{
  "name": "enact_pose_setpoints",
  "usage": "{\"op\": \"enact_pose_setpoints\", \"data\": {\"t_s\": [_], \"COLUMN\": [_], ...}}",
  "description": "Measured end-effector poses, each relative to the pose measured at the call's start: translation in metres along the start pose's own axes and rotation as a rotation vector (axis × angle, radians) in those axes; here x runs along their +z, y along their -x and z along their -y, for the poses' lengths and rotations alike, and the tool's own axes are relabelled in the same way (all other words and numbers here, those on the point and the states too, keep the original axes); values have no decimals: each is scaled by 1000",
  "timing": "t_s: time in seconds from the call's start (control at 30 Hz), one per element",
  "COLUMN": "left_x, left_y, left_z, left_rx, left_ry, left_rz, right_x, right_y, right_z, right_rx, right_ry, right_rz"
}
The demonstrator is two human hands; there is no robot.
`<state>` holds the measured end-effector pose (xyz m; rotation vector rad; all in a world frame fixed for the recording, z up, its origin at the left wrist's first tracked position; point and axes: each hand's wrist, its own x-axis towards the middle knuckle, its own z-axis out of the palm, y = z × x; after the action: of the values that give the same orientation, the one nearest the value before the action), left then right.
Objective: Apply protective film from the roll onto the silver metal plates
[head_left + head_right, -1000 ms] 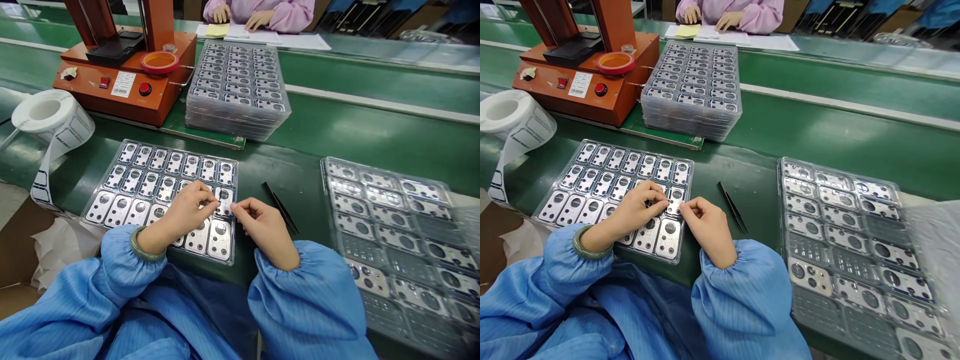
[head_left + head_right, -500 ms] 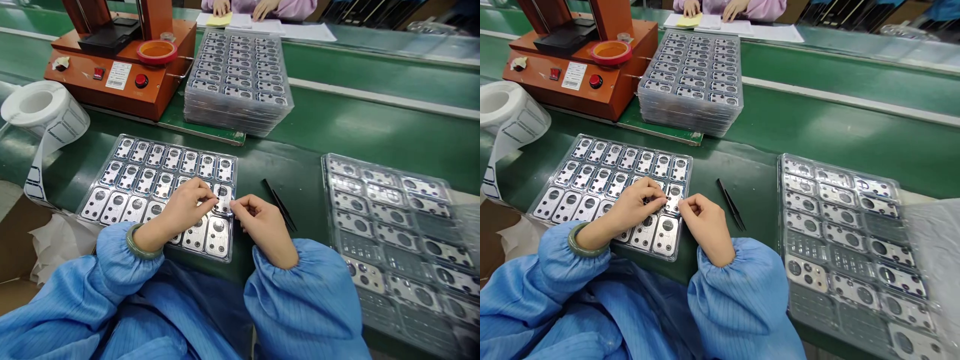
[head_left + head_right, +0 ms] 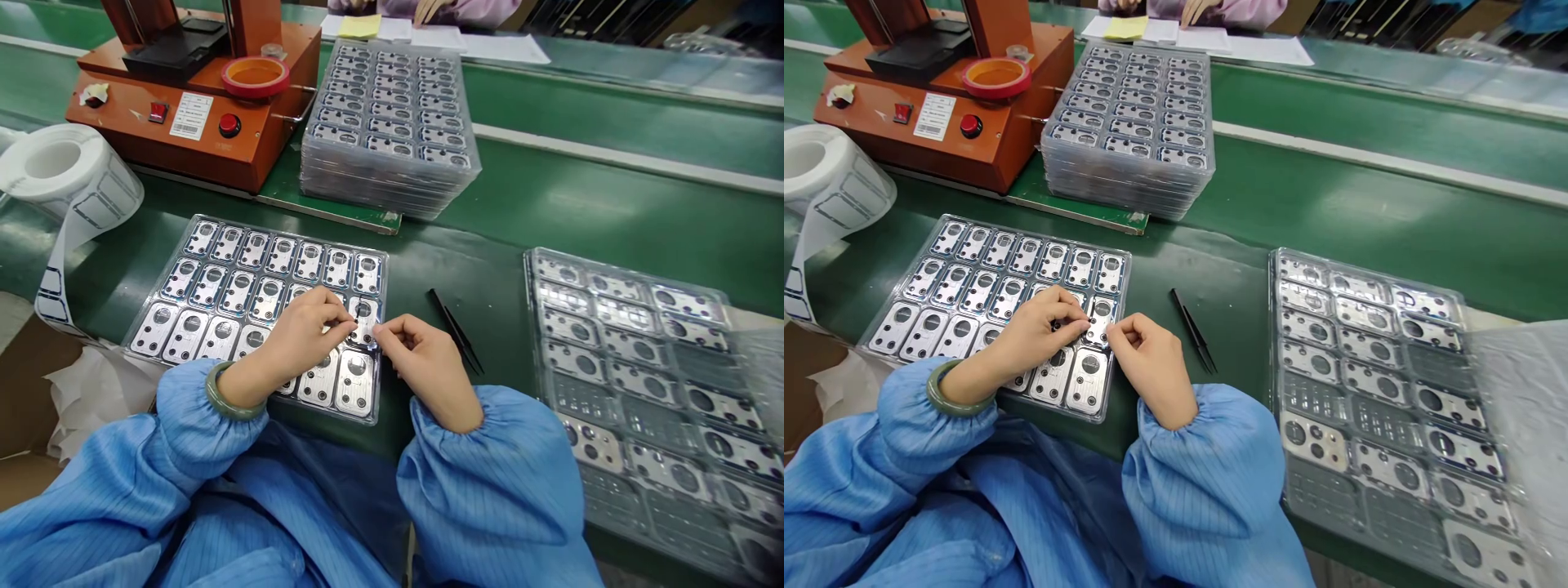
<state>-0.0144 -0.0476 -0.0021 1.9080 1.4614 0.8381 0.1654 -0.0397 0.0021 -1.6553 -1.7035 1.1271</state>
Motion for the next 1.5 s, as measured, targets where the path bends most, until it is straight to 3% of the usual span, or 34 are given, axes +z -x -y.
{"op": "enact_pose_setpoints", "data": {"t_s": [1.5], "left_x": [3], "left_y": [-2], "left_z": [0], "left_rx": [56], "left_ry": [-106], "left_rz": [-9], "right_x": [3], "right_y": [1], "right_z": [1], "right_rx": [-32], "right_ry": [78], "right_rz": [-55]}}
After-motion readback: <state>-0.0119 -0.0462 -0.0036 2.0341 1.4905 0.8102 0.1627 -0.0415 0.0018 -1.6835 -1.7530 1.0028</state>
